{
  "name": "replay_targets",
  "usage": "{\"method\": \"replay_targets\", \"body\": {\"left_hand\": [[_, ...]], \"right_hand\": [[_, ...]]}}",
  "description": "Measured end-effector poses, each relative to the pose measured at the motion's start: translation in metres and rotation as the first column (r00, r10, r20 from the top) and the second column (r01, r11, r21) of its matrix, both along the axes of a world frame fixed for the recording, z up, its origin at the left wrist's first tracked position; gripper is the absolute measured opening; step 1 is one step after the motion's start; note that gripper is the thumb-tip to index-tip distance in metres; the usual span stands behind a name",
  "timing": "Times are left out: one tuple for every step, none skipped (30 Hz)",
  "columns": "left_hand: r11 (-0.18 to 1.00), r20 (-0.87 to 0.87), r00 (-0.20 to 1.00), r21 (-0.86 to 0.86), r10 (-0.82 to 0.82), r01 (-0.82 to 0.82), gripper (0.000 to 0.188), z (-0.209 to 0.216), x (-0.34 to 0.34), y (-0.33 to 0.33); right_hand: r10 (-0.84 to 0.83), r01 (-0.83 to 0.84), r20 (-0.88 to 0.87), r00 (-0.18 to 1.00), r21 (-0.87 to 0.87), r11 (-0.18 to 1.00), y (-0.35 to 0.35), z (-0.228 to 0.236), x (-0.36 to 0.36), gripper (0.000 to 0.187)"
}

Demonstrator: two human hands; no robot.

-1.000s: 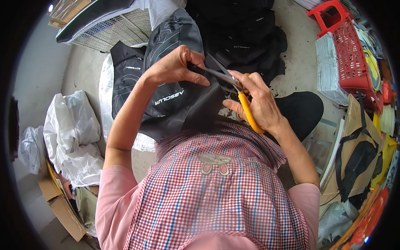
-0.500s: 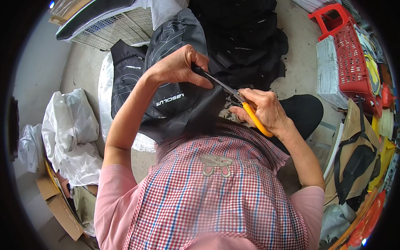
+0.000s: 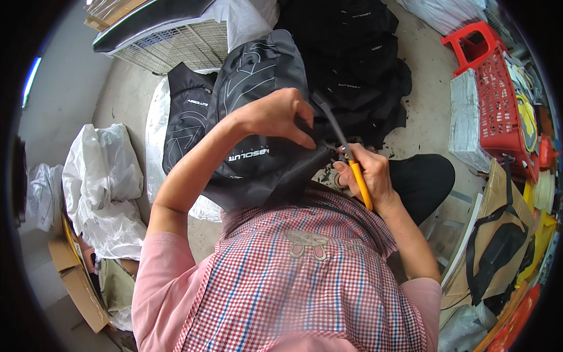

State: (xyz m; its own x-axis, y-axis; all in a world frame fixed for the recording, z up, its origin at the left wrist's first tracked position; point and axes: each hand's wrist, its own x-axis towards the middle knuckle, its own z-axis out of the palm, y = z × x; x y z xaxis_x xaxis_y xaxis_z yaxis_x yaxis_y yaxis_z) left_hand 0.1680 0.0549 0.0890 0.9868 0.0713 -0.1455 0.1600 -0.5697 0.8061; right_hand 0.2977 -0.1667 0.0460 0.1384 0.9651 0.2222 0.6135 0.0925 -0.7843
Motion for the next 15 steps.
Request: {"method": "replay_targets", "body": {"left_hand": [[0.997, 0.000, 1.000, 0.069, -0.021, 0.021, 0.027, -0.005, 0.006, 0.000], [0.998, 0.002, 1.000, 0.069, -0.001, 0.001, 0.027, -0.011, 0.013, 0.000], [0.998, 0.085, 0.995, -0.007, -0.054, 0.055, 0.030, -0.015, 0.024, 0.001], [0.990, 0.172, 0.980, -0.078, -0.102, 0.116, 0.033, -0.018, 0.033, 0.005], [0.999, 0.274, 0.962, -0.039, -0.023, 0.035, 0.035, -0.011, 0.045, 0.013], [0.998, 0.369, 0.927, -0.006, 0.061, -0.063, 0.037, -0.005, 0.053, 0.026], [0.969, 0.410, 0.884, 0.001, 0.224, -0.246, 0.045, -0.011, 0.057, 0.051], [0.852, 0.593, 0.760, 0.225, 0.265, -0.472, 0.053, -0.033, 0.062, 0.092], [0.629, 0.751, 0.620, 0.375, 0.225, -0.681, 0.060, -0.060, 0.062, 0.134], [0.765, 0.382, 0.812, 0.312, 0.442, -0.563, 0.064, -0.068, 0.054, 0.162], [0.859, -0.079, 0.861, 0.164, 0.502, -0.485, 0.067, -0.079, 0.041, 0.183], [0.851, -0.081, 0.853, 0.163, 0.515, -0.498, 0.067, -0.090, 0.033, 0.188], [0.912, -0.206, 0.889, 0.124, 0.408, -0.390, 0.067, -0.098, 0.022, 0.187], [0.956, -0.322, 0.900, 0.068, 0.292, -0.285, 0.067, -0.104, 0.008, 0.187], [0.886, -0.264, 0.873, -0.113, 0.409, -0.449, 0.058, -0.109, -0.007, 0.188]], "right_hand": [[-0.081, 0.075, -0.241, 0.967, -0.035, 0.997, 0.005, -0.001, -0.006, 0.021], [-0.164, 0.136, -0.460, 0.872, -0.093, 0.986, 0.010, -0.001, -0.014, 0.023], [-0.249, 0.186, -0.646, 0.721, -0.165, 0.968, 0.014, -0.001, -0.020, 0.025], [-0.329, 0.217, -0.785, 0.524, -0.251, 0.943, 0.015, -0.001, -0.022, 0.027], [-0.331, 0.219, -0.780, 0.532, -0.251, 0.943, 0.014, -0.004, -0.021, 0.027], [-0.336, 0.221, -0.714, 0.614, -0.253, 0.942, 0.014, -0.012, -0.021, 0.031], [-0.326, 0.213, -0.643, 0.692, -0.250, 0.945, 0.012, -0.019, -0.023, 0.035], [-0.312, 0.205, -0.565, 0.764, -0.246, 0.947, 0.011, -0.023, -0.025, 0.038], [-0.293, 0.194, -0.483, 0.825, -0.245, 0.950, 0.012, -0.026, -0.026, 0.042], [-0.359, 0.207, -0.596, 0.718, -0.309, 0.928, 0.009, -0.024, -0.023, 0.046], [-0.419, 0.204, -0.687, 0.594, -0.375, 0.904, 0.007, -0.018, -0.019, 0.050], [-0.410, 0.189, -0.687, 0.600, -0.376, 0.907, 0.007, -0.013, -0.014, 0.050], [-0.413, 0.218, -0.696, 0.587, -0.356, 0.909, 0.007, -0.005, -0.009, 0.050], [-0.412, 0.241, -0.706, 0.576, -0.335, 0.911, 0.008, 0.003, -0.003, 0.050], [-0.425, 0.232, -0.728, 0.538, -0.357, 0.905, 0.009, 0.008, 0.005, 0.050]]}}
